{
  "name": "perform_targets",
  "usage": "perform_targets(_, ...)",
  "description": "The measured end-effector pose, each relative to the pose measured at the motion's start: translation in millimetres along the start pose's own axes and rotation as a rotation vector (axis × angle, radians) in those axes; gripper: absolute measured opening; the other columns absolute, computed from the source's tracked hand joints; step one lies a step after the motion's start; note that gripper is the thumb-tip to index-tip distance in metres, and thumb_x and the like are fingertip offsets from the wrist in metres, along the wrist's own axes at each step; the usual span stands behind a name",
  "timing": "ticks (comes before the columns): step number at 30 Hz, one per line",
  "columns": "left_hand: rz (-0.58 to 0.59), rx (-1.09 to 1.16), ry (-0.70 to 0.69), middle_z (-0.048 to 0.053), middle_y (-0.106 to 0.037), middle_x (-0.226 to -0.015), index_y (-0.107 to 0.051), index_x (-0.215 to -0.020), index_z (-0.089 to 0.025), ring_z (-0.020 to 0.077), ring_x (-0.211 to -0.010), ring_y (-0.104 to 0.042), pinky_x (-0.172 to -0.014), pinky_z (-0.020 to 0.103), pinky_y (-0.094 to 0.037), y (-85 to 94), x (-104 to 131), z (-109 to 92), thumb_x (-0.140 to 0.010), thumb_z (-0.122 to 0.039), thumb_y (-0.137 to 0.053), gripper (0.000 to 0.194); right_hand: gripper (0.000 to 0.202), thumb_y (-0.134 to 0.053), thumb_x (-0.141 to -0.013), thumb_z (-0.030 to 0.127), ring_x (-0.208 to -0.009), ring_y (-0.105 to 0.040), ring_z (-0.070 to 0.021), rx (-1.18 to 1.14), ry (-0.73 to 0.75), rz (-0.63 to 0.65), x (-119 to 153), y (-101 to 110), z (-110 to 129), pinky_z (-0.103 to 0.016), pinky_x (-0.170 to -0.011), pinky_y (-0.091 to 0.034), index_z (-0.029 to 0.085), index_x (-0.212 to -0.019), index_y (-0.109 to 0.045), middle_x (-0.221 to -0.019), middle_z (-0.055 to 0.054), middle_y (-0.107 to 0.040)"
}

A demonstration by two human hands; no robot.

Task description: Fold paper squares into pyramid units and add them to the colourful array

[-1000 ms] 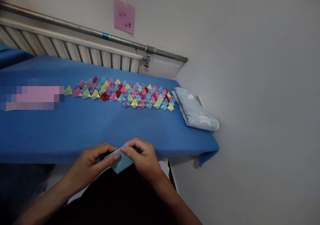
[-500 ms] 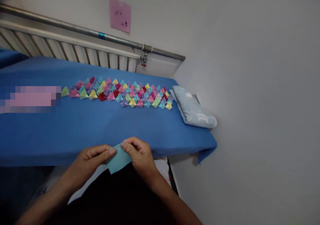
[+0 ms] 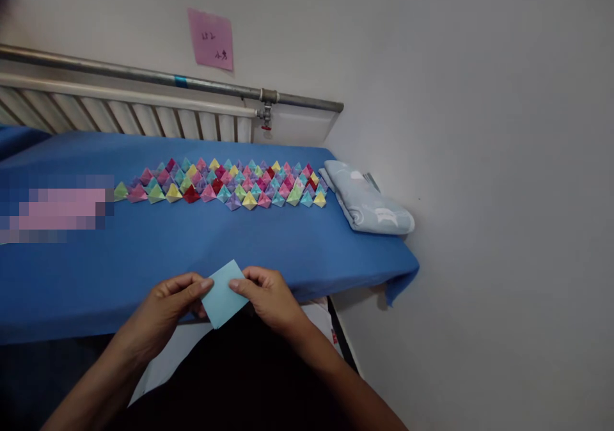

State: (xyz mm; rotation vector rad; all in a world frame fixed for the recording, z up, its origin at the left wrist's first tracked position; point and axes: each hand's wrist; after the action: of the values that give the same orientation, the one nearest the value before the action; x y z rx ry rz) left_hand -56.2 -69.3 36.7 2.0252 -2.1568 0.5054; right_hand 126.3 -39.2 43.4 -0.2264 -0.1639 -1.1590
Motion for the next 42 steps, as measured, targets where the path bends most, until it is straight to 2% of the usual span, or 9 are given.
perform_targets(6,-0.027,0.105,0.043,-0.003,-0.057,-0.051,-0.060,-0.060,-0.017,0.0090,-0.050,-0.051,-0.056,0.022,-0.041,-0.8,-2.8,-1.5,-0.068,-0.045,-0.075,0.033,0.032,-0.071,-0.069,0.043,-0.051,-0.039,-0.0073,-0.030,-0.051,-0.034,-3.0,2.6,-3.1,-0.022,-0.053,-0.029,0.017,-0.062,-0.054,-0.055,0.006,-0.046)
perform_targets(11,-0.068,0.146,0.072,-0.004,-0.056,-0.051,-0.057,-0.060,-0.017,0.0085,-0.047,-0.051,-0.051,0.022,-0.042,2.2,-5.6,-0.7,-0.062,-0.045,-0.078,0.036,0.028,-0.070,-0.070,0.042,-0.051,-0.043,-0.0078,-0.018,-0.073,-0.022,-5.3,5.0,-6.5,-0.022,-0.052,-0.031,0.018,-0.063,-0.058,-0.054,0.005,-0.050)
perform_targets(17,-0.103,0.192,0.085,-0.005,-0.056,-0.051,-0.056,-0.060,-0.017,0.0079,-0.047,-0.052,-0.051,0.021,-0.043,4.5,-8.0,1.0,-0.060,-0.043,-0.081,0.036,0.021,-0.070,-0.066,0.032,-0.054,-0.048,-0.0080,-0.020,-0.052,-0.035,-8.5,10.4,-7.9,-0.023,-0.057,-0.036,0.018,-0.081,-0.065,-0.062,0.005,-0.057)
perform_targets(20,-0.109,0.136,0.071,-0.003,-0.059,-0.053,-0.060,-0.062,-0.016,0.0084,-0.049,-0.053,-0.053,0.021,-0.043,5.5,-10.1,-2.5,-0.060,-0.045,-0.080,0.035,0.023,-0.066,-0.069,0.028,-0.055,-0.050,-0.0096,0.029,0.033,-0.074,-10.9,10.8,-9.5,-0.024,-0.060,-0.038,0.020,-0.091,-0.062,-0.059,0.007,-0.054)
perform_targets(26,-0.170,-0.294,-0.046,-0.003,-0.056,-0.052,-0.063,-0.061,-0.018,0.0105,-0.049,-0.046,-0.049,0.022,-0.034,13.2,-25.9,-10.2,-0.065,-0.052,-0.069,0.035,0.016,-0.056,-0.079,0.023,-0.061,-0.052,-0.0118,0.380,0.223,-0.212,-23.2,10.9,-10.7,-0.024,-0.061,-0.038,0.022,-0.094,-0.061,-0.065,0.005,-0.055)
perform_targets(30,-0.260,-0.750,-0.184,-0.004,-0.050,-0.046,-0.061,-0.054,-0.022,0.0127,-0.048,-0.042,-0.050,0.024,-0.024,16.5,-38.4,-11.8,-0.072,-0.042,-0.062,0.027,0.018,-0.054,-0.083,0.019,-0.066,-0.055,-0.0134,0.723,0.294,-0.236,-37.4,13.2,-12.7,-0.026,-0.064,-0.036,0.023,-0.098,-0.062,-0.072,0.003,-0.062)
perform_targets(33,-0.263,-1.038,-0.229,-0.001,-0.054,-0.052,-0.060,-0.056,-0.023,0.0154,-0.052,-0.047,-0.054,0.026,-0.025,14.7,-43.6,-10.1,-0.077,-0.035,-0.057,0.024,0.019,-0.052,-0.084,0.015,-0.068,-0.056,-0.0147,0.982,0.311,-0.209,-42.9,13.1,-14.5,-0.027,-0.067,-0.034,0.022,-0.098,-0.063,-0.073,0.002,-0.063)
perform_targets(38,-0.264,-1.170,-0.223,0.004,-0.060,-0.066,-0.062,-0.067,-0.021,0.0204,-0.065,-0.055,-0.063,0.029,-0.033,13.0,-46.2,-1.6,-0.080,-0.032,-0.057,0.017,0.017,-0.055,-0.085,0.012,-0.092,-0.055,-0.0217,1.204,0.404,-0.239,-37.2,12.1,-16.3,-0.034,-0.080,-0.033,0.018,-0.097,-0.065,-0.098,-0.008,-0.066)
perform_targets(42,-0.247,-1.333,-0.477,0.010,-0.066,-0.095,-0.067,-0.093,-0.019,0.0258,-0.090,-0.057,-0.077,0.035,-0.037,15.1,-46.6,7.1,-0.084,-0.023,-0.055,0.015,0.030,-0.050,-0.085,0.005,-0.100,-0.050,-0.0218,1.227,0.593,-0.097,-30.3,15.6,-21.4,-0.036,-0.086,-0.030,0.021,-0.106,-0.064,-0.112,-0.005,-0.066)
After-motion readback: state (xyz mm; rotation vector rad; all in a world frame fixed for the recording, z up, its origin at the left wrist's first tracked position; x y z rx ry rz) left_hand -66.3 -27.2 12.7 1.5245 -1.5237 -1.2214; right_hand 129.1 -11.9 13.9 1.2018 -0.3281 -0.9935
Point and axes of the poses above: each hand's wrist, its own x-axis away from the middle knuckle, its own y-axis out of the back of the hand, z = x × y
